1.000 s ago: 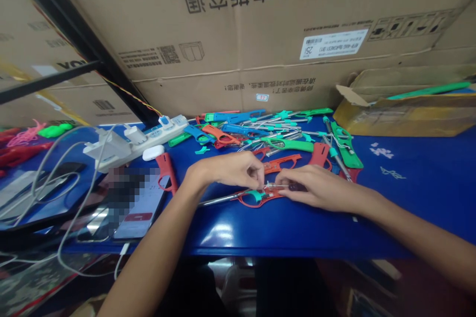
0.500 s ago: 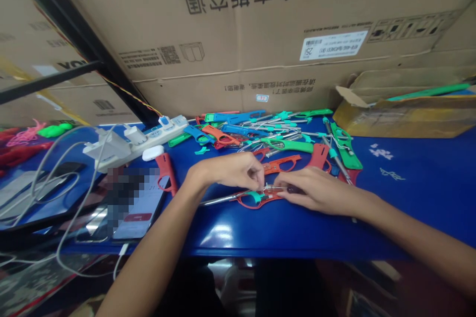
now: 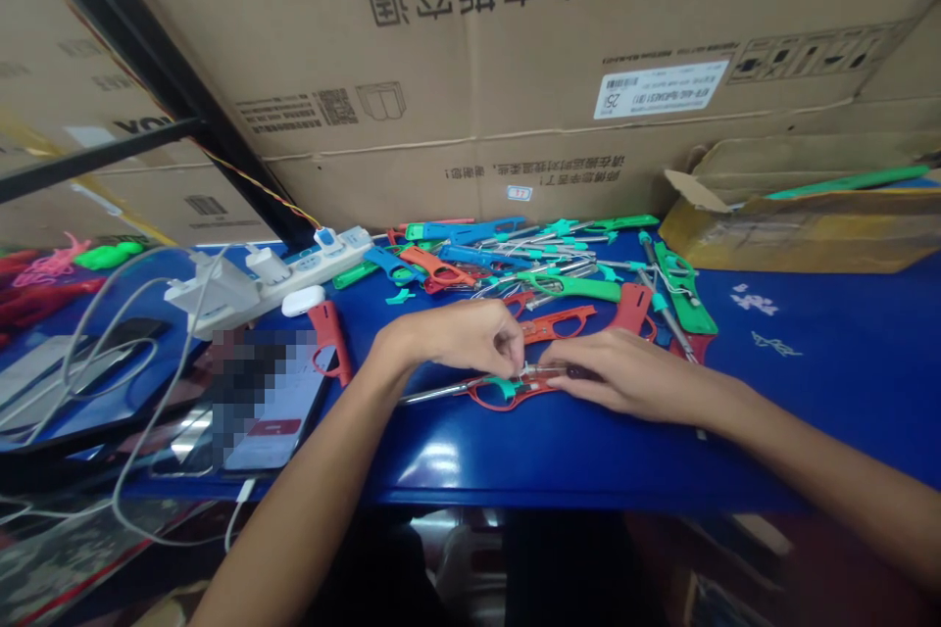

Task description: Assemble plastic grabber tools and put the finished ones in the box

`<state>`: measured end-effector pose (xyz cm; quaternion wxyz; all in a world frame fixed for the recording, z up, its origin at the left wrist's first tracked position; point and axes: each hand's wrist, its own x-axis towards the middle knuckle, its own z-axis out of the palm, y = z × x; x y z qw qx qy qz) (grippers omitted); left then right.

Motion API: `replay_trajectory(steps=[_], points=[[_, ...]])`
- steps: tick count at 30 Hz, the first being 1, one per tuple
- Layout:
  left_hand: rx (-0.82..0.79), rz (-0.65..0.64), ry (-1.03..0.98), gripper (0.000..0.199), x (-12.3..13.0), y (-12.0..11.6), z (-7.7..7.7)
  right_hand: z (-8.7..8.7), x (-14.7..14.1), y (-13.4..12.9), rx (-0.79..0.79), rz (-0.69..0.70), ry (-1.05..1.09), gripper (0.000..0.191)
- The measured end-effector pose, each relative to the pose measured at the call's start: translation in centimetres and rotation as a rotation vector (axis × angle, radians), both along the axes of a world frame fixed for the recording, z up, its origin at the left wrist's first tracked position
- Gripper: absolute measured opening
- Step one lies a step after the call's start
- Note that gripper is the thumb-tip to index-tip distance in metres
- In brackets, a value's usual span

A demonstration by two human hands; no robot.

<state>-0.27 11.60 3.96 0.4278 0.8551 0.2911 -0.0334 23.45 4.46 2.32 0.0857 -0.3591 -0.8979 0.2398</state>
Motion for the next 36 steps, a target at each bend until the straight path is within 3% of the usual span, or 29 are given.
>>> replay_trajectory(steps=[3,6,8,11,13,16,19,21,30,36], points=[[-0.021,-0.024,0.015,0.017,-0.1,0.3,0.2,0.1,0.0,0.0,-0.006,-0.012,0.004,0.030],[-0.022,-0.025,0.006,0.017,-0.7,0.2,1.6,0.1,0.1,0.0,-0.013,-0.027,0.034,0.032],[0.039,0.017,-0.008,0.025,-1.5,-1.1,2.9,0.1,0.1,0.0,-0.007,-0.050,0.054,0.034],[0.292,0.133,-0.108,0.027,-2.8,-4.8,3.7,0.0,0.1,0.0,0.006,-0.080,0.053,0.037],[0.483,0.340,-0.187,0.028,-3.5,-7.8,2.6,0.0,0.2,0.0,0.013,-0.076,0.040,0.037],[0.573,0.617,-0.315,0.028,-3.8,-11.2,-0.9,-0.1,0.3,0.1,0.039,-0.066,0.054,0.037],[0.614,0.702,-0.357,0.028,-3.5,-12.6,-4.1,-0.1,0.5,0.3,0.049,-0.064,0.070,0.036],[0.638,0.691,-0.318,0.033,-3.3,-12.8,-5.1,-0.1,0.6,0.5,0.045,-0.054,0.071,0.035],[0.630,0.599,-0.200,0.032,-3.2,-13.1,-4.6,0.0,1.0,0.9,0.043,-0.010,0.152,0.033],[0.661,0.605,-0.184,0.028,-3.1,-12.9,-5.0,-0.4,1.1,1.1,0.052,0.015,0.128,0.035]])
